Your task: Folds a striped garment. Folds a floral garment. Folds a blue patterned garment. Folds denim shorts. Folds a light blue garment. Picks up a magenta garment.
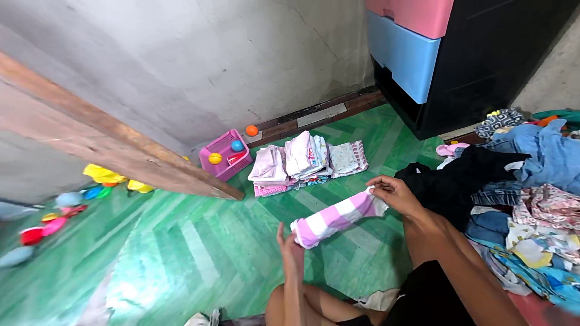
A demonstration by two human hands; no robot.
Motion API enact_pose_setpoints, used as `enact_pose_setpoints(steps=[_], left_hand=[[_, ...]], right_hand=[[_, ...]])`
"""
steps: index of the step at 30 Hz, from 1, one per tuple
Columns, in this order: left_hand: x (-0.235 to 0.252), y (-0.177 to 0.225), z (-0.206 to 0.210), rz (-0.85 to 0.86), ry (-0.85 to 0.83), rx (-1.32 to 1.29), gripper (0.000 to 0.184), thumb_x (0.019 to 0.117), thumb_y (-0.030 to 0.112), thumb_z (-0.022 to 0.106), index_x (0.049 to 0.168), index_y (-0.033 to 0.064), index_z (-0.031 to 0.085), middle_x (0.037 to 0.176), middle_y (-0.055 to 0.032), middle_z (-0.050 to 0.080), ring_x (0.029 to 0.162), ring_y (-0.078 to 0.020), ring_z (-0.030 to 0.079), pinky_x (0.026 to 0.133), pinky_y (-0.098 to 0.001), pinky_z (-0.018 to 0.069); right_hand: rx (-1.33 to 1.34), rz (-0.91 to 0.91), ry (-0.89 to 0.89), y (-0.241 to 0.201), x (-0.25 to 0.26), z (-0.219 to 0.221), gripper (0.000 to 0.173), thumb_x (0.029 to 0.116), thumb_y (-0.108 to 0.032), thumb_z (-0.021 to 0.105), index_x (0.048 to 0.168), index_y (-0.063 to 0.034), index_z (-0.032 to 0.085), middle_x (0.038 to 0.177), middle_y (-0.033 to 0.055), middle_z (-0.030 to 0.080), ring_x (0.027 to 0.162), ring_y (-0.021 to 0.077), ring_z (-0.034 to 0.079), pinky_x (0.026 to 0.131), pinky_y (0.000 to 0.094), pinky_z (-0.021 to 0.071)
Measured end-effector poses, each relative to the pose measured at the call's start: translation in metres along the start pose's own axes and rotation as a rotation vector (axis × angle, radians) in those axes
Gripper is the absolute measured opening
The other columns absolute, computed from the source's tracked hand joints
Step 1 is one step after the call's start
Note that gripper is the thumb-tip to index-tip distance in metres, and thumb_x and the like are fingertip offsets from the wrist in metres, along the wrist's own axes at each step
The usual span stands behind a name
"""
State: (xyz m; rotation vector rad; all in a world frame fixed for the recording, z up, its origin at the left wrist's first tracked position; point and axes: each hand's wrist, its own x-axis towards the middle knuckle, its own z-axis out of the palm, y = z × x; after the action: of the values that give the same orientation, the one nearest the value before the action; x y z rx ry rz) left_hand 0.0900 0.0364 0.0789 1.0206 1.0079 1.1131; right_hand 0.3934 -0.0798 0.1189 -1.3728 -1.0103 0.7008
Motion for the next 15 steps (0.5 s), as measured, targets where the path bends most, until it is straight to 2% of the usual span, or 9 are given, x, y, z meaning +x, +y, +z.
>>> enact_pose_setpoints(steps=[1,3,4,6,8,10,12,13,15], left_hand=[[-0.001,-0.003,0.004,-0.004,-0.019,0.076,0.074,0.098,0.007,0.048,0.161,0.0099,0.01,0.122,-0.0188,0.06,0.095,-0.0189,0.067,0.081,-0.0386,0.0585],[0.001,-0.006,0.012,-0.024,0.017,0.174,0.081,0.0962,0.002,0.059,0.162,0.0131,0.012,0.103,-0.0177,0.067,0.077,-0.0161,0.069,0.07,-0.0347,0.0589],[0.003,-0.005,0.013,-0.034,0.021,0.175,0.08,0.0975,0.001,0.058,0.161,0.0134,0.011,0.098,-0.016,0.068,0.074,-0.0148,0.07,0.069,-0.0328,0.0595],[0.006,-0.001,0.011,-0.054,0.04,0.157,0.073,0.101,0.003,0.056,0.16,0.0127,0.014,0.097,-0.0155,0.068,0.074,-0.0136,0.069,0.069,-0.0315,0.0593],[0.012,0.004,0.01,-0.085,0.067,0.219,0.064,0.1028,0.007,0.058,0.157,0.0093,0.024,0.096,-0.0153,0.069,0.072,-0.0129,0.069,0.068,-0.0309,0.0589],[0.023,0.001,0.008,-0.115,0.054,0.322,0.045,0.1049,0.009,0.056,0.148,0.003,0.042,0.093,-0.0158,0.068,0.069,-0.0141,0.066,0.066,-0.0322,0.0565],[0.034,-0.008,0.007,-0.148,-0.011,0.37,0.03,0.1092,0.013,0.045,0.134,-0.0003,0.056,0.096,-0.0148,0.066,0.074,-0.016,0.063,0.069,-0.0336,0.0549],[0.038,-0.01,0.008,-0.171,-0.04,0.372,0.031,0.1102,0.015,0.042,0.131,-0.0007,0.06,0.101,-0.0145,0.067,0.079,-0.0164,0.065,0.072,-0.0339,0.0556],[0.037,-0.012,0.011,-0.214,-0.075,0.361,0.033,0.1082,0.016,0.049,0.134,-0.0018,0.058,0.116,-0.0175,0.067,0.094,-0.0194,0.066,0.082,-0.0366,0.0553]], right_hand=[[-0.009,0.007,0.01,0.001,0.001,0.004,0.02,0.0954,-0.009,0.063,0.113,-0.0021,0.071,0.098,0.0043,0.069,0.081,0.0027,0.063,0.076,0.0189,0.0536],[-0.011,0.016,0.062,0.001,0.002,0.006,0.02,0.0955,-0.009,0.064,0.113,-0.0019,0.071,0.099,0.0058,0.07,0.081,0.0039,0.064,0.075,0.0193,0.054],[-0.003,0.019,0.091,0.0,0.002,0.004,0.02,0.0952,-0.008,0.064,0.113,-0.0015,0.07,0.098,0.0058,0.07,0.08,0.0038,0.064,0.074,0.0189,0.054],[0.0,0.037,0.123,0.0,0.001,-0.001,0.02,0.0943,-0.008,0.065,0.113,-0.0018,0.07,0.094,0.0047,0.07,0.077,0.0034,0.063,0.071,0.0186,0.0532],[-0.041,0.092,0.097,0.004,0.002,-0.005,0.018,0.0952,-0.007,0.064,0.112,-0.0022,0.071,0.094,0.0054,0.07,0.077,0.0046,0.063,0.071,0.0206,0.0524],[-0.099,0.153,0.039,0.013,0.006,-0.003,0.018,0.0974,-0.007,0.062,0.111,-0.0007,0.072,0.098,0.0087,0.071,0.082,0.0083,0.063,0.077,0.0257,0.0526],[-0.105,0.172,0.015,0.021,0.01,0.003,0.019,0.098,-0.008,0.061,0.11,0.0004,0.073,0.101,0.0106,0.072,0.085,0.0107,0.065,0.081,0.0286,0.0532],[-0.087,0.166,0.016,0.02,0.011,0.005,0.018,0.098,-0.008,0.062,0.109,0.0002,0.073,0.101,0.0102,0.072,0.086,0.0102,0.064,0.081,0.0279,0.0531],[-0.045,0.143,0.027,0.015,0.011,0.007,0.017,0.0974,-0.008,0.063,0.108,-0.0009,0.074,0.101,0.0085,0.072,0.087,0.0081,0.064,0.081,0.0256,0.0531]])
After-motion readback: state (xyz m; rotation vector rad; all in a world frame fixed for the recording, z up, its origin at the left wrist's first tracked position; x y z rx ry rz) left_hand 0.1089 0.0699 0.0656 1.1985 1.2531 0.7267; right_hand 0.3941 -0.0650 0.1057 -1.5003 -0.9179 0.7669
